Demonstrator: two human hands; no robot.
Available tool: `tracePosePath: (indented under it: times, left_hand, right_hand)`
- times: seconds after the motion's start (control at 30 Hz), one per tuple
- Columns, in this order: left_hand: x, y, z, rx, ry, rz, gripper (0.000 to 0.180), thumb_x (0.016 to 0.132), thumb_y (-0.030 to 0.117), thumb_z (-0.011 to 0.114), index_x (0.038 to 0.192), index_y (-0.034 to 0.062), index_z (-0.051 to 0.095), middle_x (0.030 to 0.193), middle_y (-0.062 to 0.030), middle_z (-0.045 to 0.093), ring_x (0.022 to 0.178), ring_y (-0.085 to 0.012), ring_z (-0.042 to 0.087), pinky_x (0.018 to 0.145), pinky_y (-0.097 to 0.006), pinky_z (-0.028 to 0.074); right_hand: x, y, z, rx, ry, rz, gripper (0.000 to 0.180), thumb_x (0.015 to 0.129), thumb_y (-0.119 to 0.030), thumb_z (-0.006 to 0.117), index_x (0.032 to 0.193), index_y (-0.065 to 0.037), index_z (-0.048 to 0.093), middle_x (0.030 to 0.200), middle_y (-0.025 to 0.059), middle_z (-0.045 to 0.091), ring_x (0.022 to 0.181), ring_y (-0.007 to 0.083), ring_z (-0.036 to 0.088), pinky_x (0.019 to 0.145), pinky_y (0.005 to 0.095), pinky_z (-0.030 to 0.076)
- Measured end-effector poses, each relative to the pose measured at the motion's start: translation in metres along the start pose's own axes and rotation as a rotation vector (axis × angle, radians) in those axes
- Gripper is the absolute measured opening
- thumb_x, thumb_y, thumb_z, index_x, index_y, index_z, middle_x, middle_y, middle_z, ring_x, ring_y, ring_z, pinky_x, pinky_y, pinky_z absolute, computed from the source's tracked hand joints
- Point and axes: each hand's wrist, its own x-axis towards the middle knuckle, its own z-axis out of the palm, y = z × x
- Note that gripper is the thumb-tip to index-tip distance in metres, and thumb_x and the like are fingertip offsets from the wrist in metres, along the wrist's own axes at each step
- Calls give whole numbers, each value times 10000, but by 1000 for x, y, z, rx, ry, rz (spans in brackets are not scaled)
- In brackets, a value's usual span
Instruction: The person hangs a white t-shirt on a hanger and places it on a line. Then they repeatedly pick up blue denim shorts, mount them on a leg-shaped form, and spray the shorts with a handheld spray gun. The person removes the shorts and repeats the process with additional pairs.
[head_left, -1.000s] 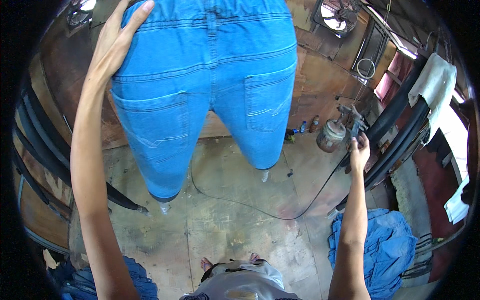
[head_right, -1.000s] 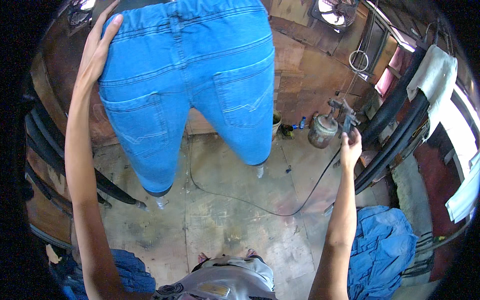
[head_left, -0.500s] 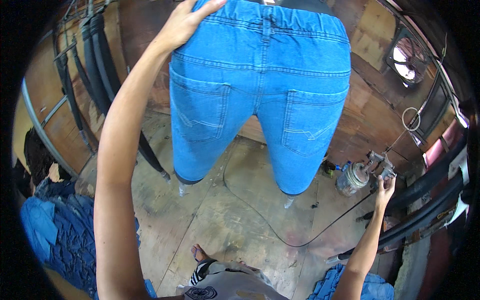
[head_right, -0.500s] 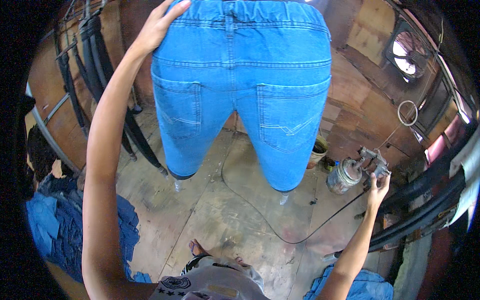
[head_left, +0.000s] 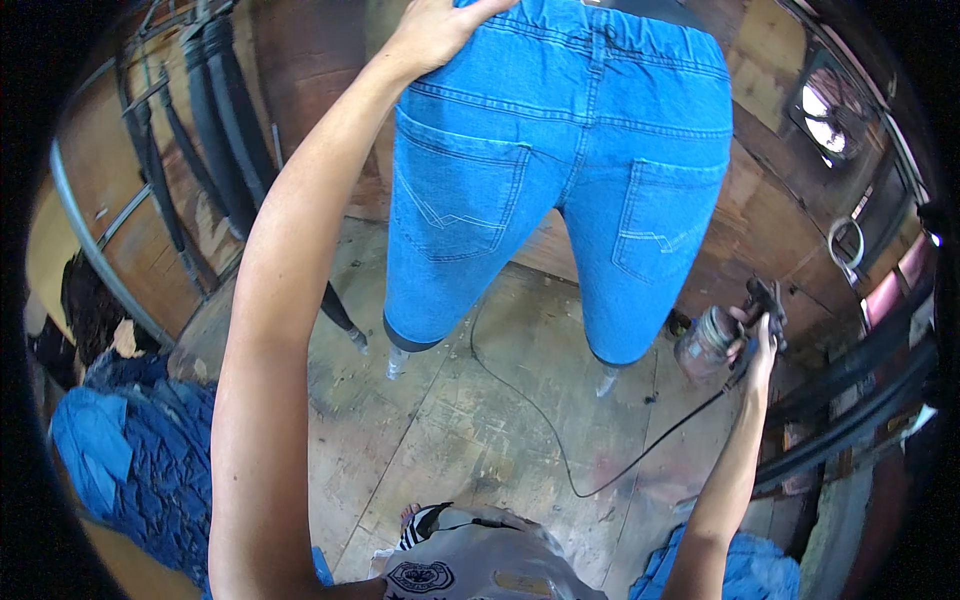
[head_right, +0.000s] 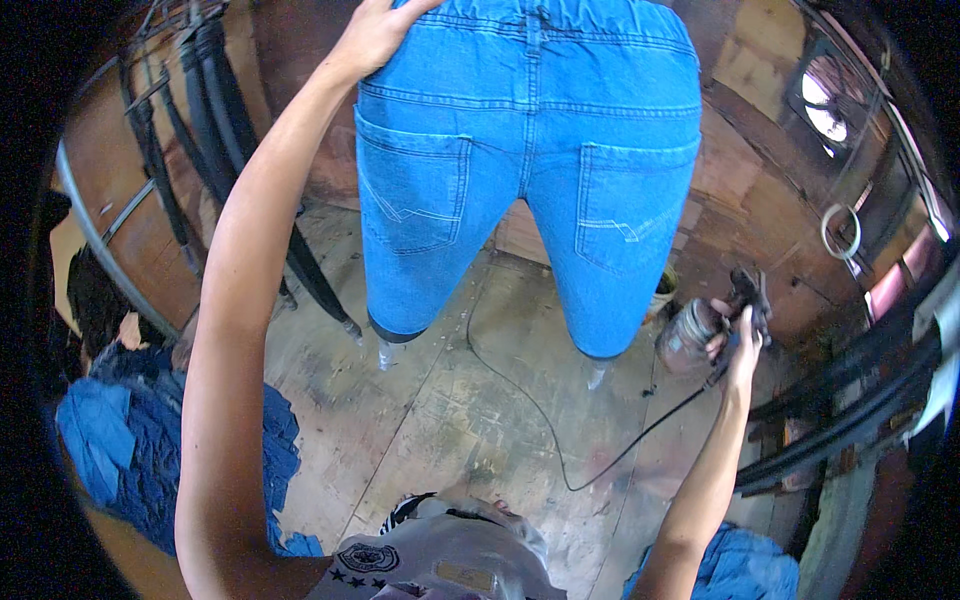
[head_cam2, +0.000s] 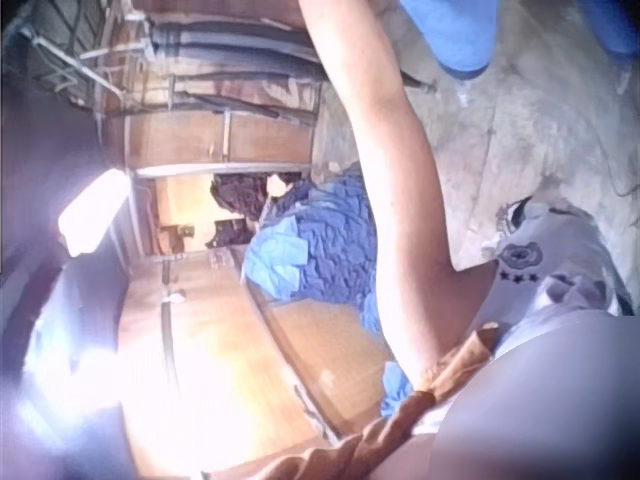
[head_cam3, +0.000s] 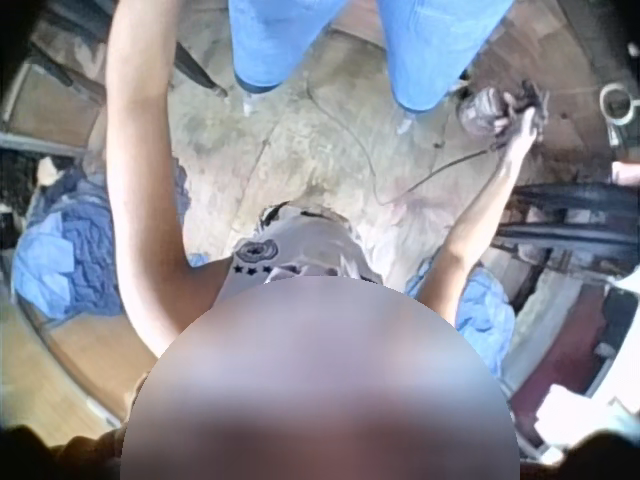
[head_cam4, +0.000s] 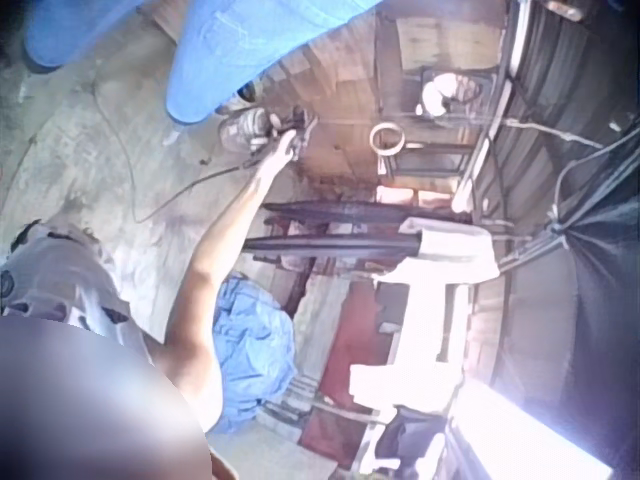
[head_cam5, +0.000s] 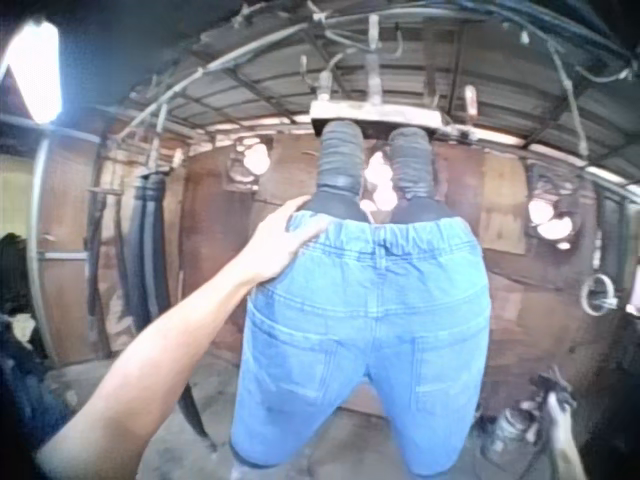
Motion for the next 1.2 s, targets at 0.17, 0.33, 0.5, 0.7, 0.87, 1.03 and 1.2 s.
tracePosePath:
  times: [0.17, 0.33, 0.5, 0.7, 0.87, 1.03, 1.2]
  left_hand:
    - [-5, 7, 0, 35, 43, -11, 799, 859, 511, 734, 1432, 1, 507, 1373, -248, 593, 1295, -320, 565, 1103, -395, 420]
    - [-7, 11, 0, 94, 59, -8, 813, 845, 545, 722, 1434, 26, 512, 1364, -265, 585, 1294, -363, 556, 1098, -428, 425]
    - [-10, 11, 2, 174, 103, -14, 827, 849, 578, 695, 1452, 50, 494, 1348, -256, 580, 1281, -381, 549, 1083, -460, 426]
    - [-18, 17, -2, 182, 116, 0, 796, 863, 600, 669, 1436, 70, 509, 1351, -245, 575, 1279, -389, 543, 1077, -478, 424]
    - [-19, 22, -4, 215, 109, -24, 808, 864, 617, 657, 1439, 69, 507, 1368, -242, 564, 1286, -385, 538, 1080, -475, 421]
    - [-17, 22, -5, 234, 126, -40, 823, 858, 602, 673, 1448, 54, 501, 1368, -251, 565, 1284, -382, 540, 1082, -460, 420]
    - [-15, 21, -5, 201, 118, -31, 813, 846, 570, 704, 1429, 32, 521, 1332, -265, 589, 1283, -386, 544, 1082, -450, 420]
  right_hand:
    - [-38, -63, 38, -285, 381, 83, 460, 1074, -460, 451, 1255, -80, 637, 807, 68, 712, 376, 55, 383, 349, 229, 287]
    - [-136, -123, 62, -408, 446, -133, 450, 1097, -319, 433, 1527, -191, 458, 1001, 62, 735, 422, -13, 309, 377, 178, 220]
    - [-236, -135, 101, -424, 330, -248, 490, 1091, -255, 464, 1523, -27, 430, 1401, 95, 589, 948, 126, 650, 947, 306, 476]
    - [-304, -85, 159, -413, 386, 176, 522, 1045, -309, 560, 1481, -29, 498, 1000, 73, 744, 916, 110, 626, 932, 299, 461]
    - [-305, -87, 200, -272, 315, 140, 537, 1043, -308, 556, 1493, -28, 473, 964, 82, 741, 839, 94, 567, 816, 285, 420]
    - [-278, -136, 217, -237, 257, -252, 529, 1067, -314, 513, 1512, -41, 433, 922, 130, 724, 449, 38, 434, 396, 211, 343]
    - [-249, -142, 208, -247, 198, -355, 562, 1045, -269, 551, 1521, -5, 408, 910, 104, 702, 511, 55, 462, 473, 227, 387]
